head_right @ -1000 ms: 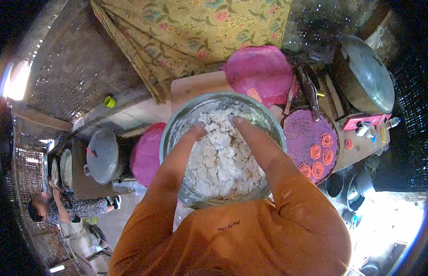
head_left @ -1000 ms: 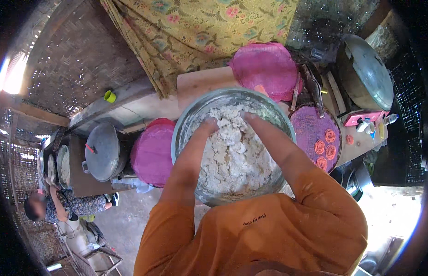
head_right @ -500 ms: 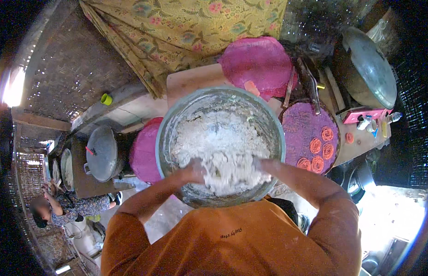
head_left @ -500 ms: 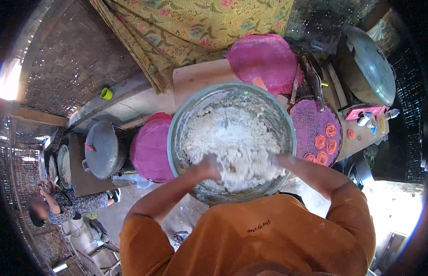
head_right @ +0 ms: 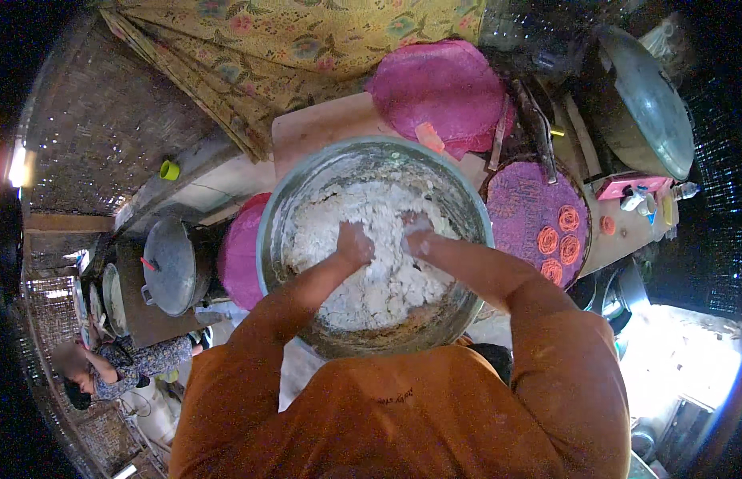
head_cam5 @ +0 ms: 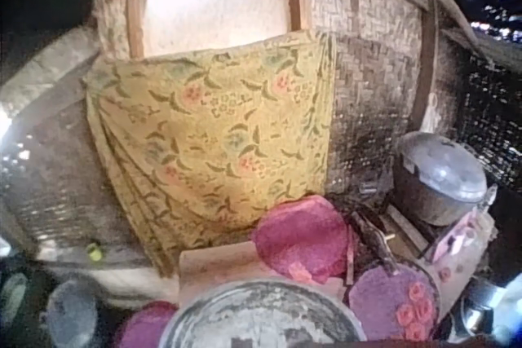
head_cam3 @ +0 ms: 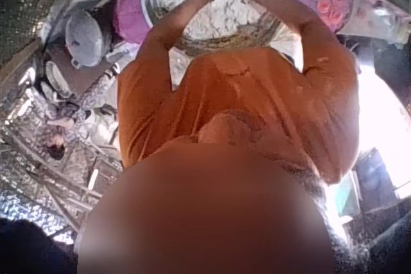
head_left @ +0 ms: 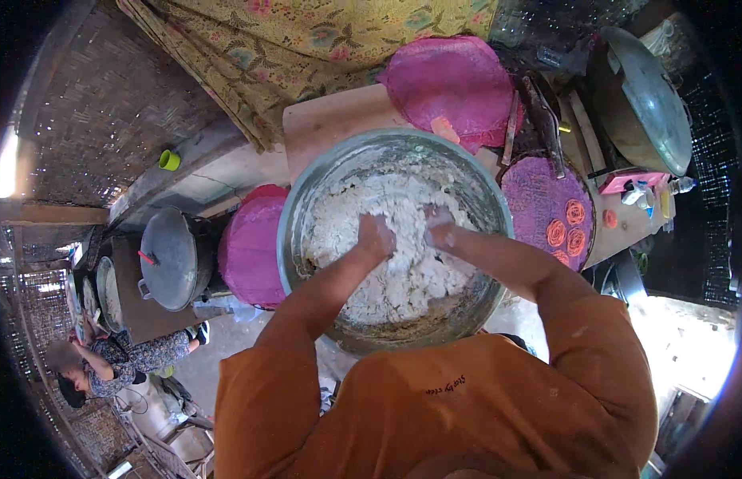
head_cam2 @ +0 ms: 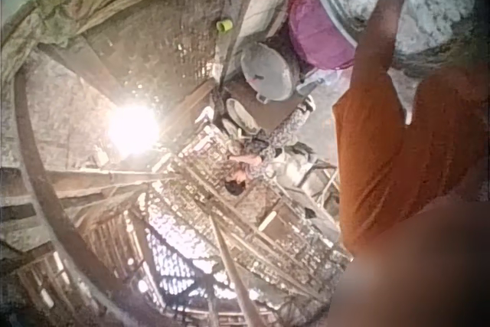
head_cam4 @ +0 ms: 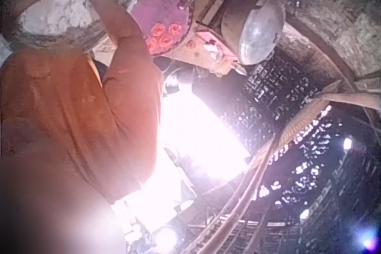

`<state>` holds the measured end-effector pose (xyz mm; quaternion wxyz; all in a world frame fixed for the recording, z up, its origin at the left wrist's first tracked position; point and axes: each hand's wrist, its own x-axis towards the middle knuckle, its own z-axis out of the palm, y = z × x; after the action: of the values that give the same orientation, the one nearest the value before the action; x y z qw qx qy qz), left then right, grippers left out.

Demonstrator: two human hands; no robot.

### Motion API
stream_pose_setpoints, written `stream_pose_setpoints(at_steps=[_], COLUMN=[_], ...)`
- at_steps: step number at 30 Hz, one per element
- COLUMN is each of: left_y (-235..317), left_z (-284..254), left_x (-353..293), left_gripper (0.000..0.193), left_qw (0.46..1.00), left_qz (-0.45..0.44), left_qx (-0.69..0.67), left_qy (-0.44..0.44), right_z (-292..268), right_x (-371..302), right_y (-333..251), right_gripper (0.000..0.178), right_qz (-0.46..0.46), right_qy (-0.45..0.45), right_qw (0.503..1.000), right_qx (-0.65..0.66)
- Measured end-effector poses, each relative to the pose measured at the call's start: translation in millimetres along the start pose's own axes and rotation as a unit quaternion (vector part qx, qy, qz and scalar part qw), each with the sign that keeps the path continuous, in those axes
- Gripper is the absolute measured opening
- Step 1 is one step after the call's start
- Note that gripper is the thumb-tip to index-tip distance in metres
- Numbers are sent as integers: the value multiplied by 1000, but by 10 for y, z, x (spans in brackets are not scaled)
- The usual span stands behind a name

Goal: The person mixes flour and water in a large bowl and kneads it by hand to form a thick dough.

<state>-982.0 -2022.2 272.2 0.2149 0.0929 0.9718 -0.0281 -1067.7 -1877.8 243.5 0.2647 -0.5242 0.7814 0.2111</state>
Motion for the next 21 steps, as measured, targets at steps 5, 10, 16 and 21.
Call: stream_pose_setpoints(at_steps=[5,10,16,21], left_y=[-186,-290,-365,-221], left_z=[181,160,332,-152], left_x=[344,289,-786,-1237], left_gripper=[13,18,11,10], left_qw=[958,977,954,975], left_qz=[-193,-125,224,216], left_qx=[-158,-93,-42,-42], left_qy=[140,145,195,-19], right_z=[205,138,39,-332], right_x=[474,277,-921,-1045], right_y=[272,360,-185,-1005], right_gripper=[27,28,30,33], right_qz=[93,63,-83,-122], right_qy=[97,142,47,19], right_qw=[990,972,932,979], right_qx=[31,176,351,165])
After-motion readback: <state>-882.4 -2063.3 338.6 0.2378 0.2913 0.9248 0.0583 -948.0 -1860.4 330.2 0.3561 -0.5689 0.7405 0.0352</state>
